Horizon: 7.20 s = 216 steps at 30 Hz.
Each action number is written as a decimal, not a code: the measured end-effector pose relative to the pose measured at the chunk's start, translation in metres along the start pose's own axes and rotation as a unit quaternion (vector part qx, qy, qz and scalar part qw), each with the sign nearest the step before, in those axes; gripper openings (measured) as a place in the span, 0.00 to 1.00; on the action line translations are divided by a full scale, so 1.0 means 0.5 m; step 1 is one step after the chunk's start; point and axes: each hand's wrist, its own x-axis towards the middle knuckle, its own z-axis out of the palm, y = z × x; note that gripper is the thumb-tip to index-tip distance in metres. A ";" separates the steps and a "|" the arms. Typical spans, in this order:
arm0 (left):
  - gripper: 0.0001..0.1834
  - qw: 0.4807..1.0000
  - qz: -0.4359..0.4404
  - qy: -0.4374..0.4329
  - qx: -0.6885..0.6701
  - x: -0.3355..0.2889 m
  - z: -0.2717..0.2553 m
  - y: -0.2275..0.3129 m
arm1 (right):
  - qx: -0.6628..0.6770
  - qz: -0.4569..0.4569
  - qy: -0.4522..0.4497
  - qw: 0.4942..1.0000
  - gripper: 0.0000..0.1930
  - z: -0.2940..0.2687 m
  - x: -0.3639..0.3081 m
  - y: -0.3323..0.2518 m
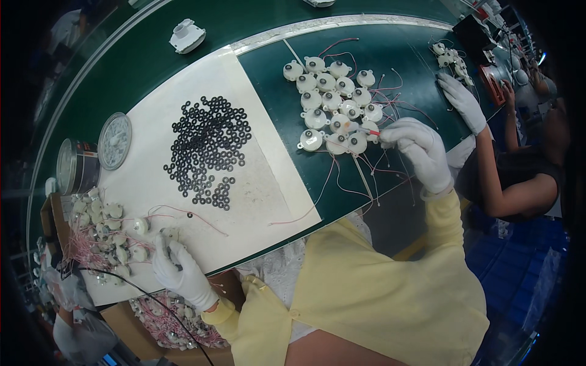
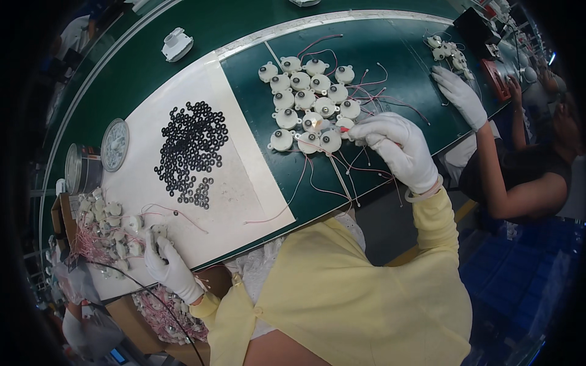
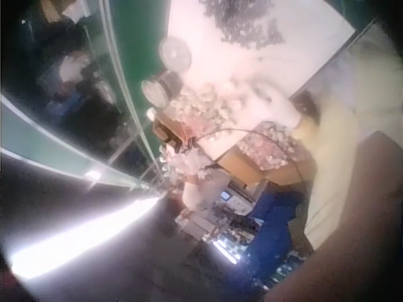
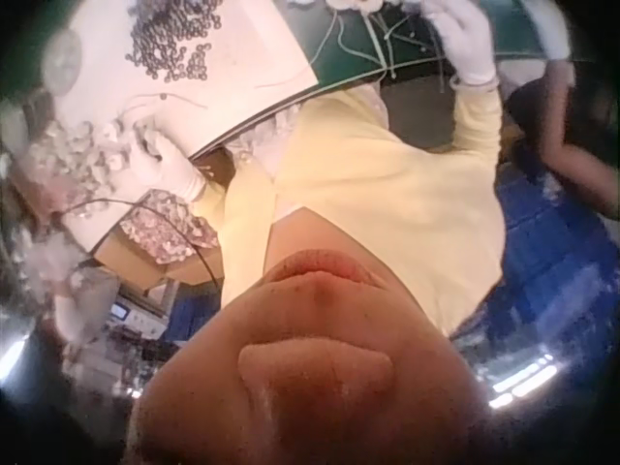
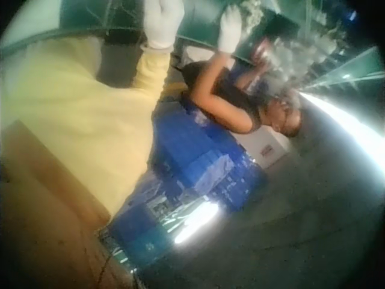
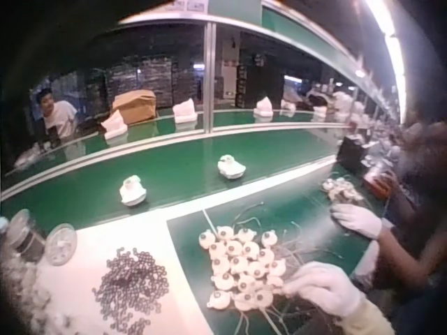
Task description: The person assembles small white electronic components by inserting black washers into them and placing them on a green workbench. They also use a red-handled tool to apply a substance from a metal container onto the components. The person handles the components one at a time and arranges them in a cluster on the table.
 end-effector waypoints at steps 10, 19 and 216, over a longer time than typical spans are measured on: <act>0.17 1.000 -0.004 -0.004 -0.001 0.004 0.006 0.004 | -0.061 -0.011 0.082 0.995 0.15 -0.005 -0.006 0.009; 0.18 1.000 -0.012 -0.004 -0.006 0.002 0.002 0.006 | -0.130 -0.054 0.066 0.988 0.16 0.001 0.013 0.016; 0.18 0.999 -0.041 -0.021 -0.014 -0.001 0.004 0.000 | -0.322 -0.187 0.088 0.924 0.18 -0.058 0.011 -0.019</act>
